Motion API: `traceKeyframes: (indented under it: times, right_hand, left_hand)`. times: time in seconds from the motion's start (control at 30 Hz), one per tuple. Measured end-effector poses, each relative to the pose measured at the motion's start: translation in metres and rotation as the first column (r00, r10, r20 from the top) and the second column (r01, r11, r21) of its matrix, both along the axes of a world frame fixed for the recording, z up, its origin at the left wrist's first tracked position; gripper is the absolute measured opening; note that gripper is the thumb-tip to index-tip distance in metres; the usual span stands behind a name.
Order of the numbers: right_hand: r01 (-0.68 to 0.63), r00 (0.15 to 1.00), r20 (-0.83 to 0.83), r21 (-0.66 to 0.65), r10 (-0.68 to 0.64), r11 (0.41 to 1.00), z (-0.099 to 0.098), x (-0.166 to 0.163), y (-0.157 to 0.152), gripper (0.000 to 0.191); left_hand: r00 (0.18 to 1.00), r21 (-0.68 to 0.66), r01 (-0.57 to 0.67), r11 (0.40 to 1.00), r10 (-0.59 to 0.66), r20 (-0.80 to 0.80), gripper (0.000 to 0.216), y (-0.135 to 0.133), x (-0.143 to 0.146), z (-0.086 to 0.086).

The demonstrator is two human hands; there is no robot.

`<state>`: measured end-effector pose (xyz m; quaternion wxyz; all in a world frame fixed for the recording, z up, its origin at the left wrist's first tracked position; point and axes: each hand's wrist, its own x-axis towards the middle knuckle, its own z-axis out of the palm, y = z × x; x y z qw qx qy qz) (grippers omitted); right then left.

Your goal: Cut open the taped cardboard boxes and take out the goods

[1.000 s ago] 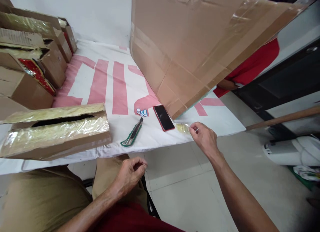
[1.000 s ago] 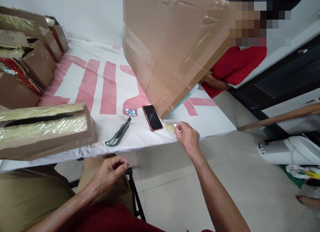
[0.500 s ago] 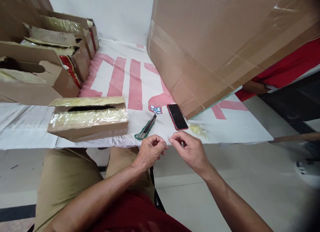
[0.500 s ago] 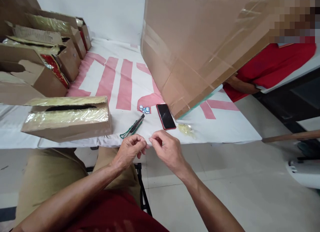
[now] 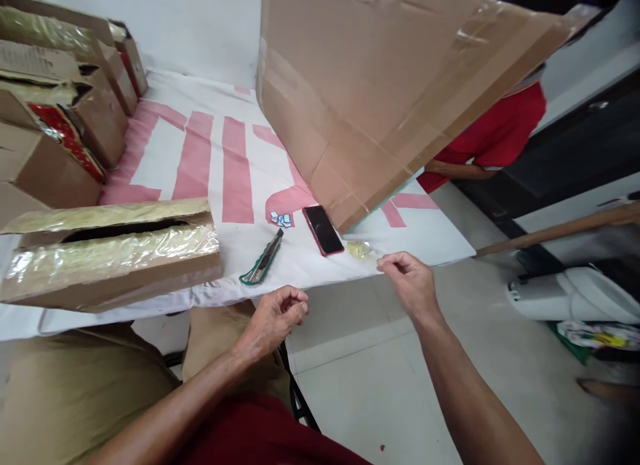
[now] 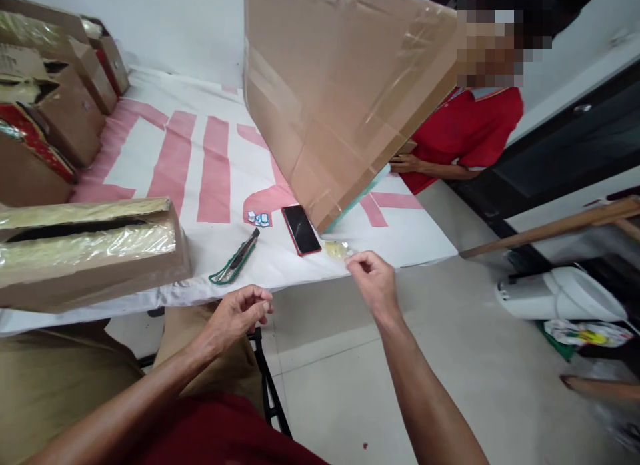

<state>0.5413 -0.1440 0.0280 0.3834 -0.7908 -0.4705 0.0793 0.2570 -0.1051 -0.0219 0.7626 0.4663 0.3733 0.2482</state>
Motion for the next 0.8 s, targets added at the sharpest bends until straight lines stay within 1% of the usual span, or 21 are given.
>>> traceKeyframes:
  times: [0.07,0.13,0.2,0.27,0.33,0.4,0.47,0.53,0.6,0.67,0.8]
  right_hand:
    - [0.122,0.981,0.148,0.025,-0.125,0.992,-0.007,0.029,0.008,0.022]
    - [0.162,0.956,0.242,0.022,-0.163,0.986,-0.016,0.047,0.019,0.017]
    - [0.136,0.936,0.33,-0.018,-0.122,0.991,-0.029,0.051,0.032,0.013]
    - [0.057,0.924,0.382,-0.098,-0.015,0.994,-0.043,0.047,0.042,0.011]
    - [-0.034,0.911,0.398,-0.191,0.109,0.981,-0.055,0.042,0.048,0.012]
    - [-0.109,0.896,0.391,-0.271,0.213,0.956,-0.063,0.041,0.049,0.011]
    - [-0.164,0.883,0.372,-0.327,0.286,0.931,-0.067,0.044,0.048,0.01]
    - [-0.2,0.876,0.351,-0.358,0.33,0.912,-0.068,0.049,0.044,0.013]
    - [-0.216,0.875,0.339,-0.365,0.345,0.906,-0.067,0.054,0.039,0.018]
    - [-0.211,0.88,0.337,-0.352,0.333,0.912,-0.067,0.057,0.036,0.023]
    - [-0.152,0.903,0.345,-0.302,0.257,0.941,-0.065,0.062,0.036,0.035]
  left_hand:
    - [1.0,0.011,0.018,1.0,-0.018,-0.003,0.035,-0.004,-0.002,-0.008]
    - [1.0,0.007,0.024,1.0,-0.024,-0.009,0.031,-0.008,-0.003,-0.015]
    - [1.0,-0.003,0.005,1.0,-0.005,-0.019,0.03,-0.011,-0.004,-0.021]
    - [0.999,-0.008,-0.02,1.0,0.019,-0.033,0.029,-0.011,-0.006,-0.025]
    - [0.998,-0.016,-0.027,0.999,0.026,-0.05,0.03,-0.011,-0.009,-0.027]
    - [0.998,-0.03,-0.021,0.999,0.019,-0.062,0.031,-0.01,-0.012,-0.028]
    - [0.998,-0.04,-0.022,0.999,0.019,-0.065,0.032,-0.01,-0.015,-0.029]
    - [0.997,-0.039,-0.018,0.999,0.015,-0.071,0.03,-0.011,-0.017,-0.03]
    - [0.997,-0.023,0.001,1.0,-0.003,-0.076,0.027,-0.014,-0.019,-0.031]
    - [0.996,0.005,0.026,1.0,-0.025,-0.082,0.024,-0.018,-0.023,-0.034]
    - [0.992,0.066,0.063,0.996,-0.055,-0.11,0.027,-0.022,-0.03,-0.034]
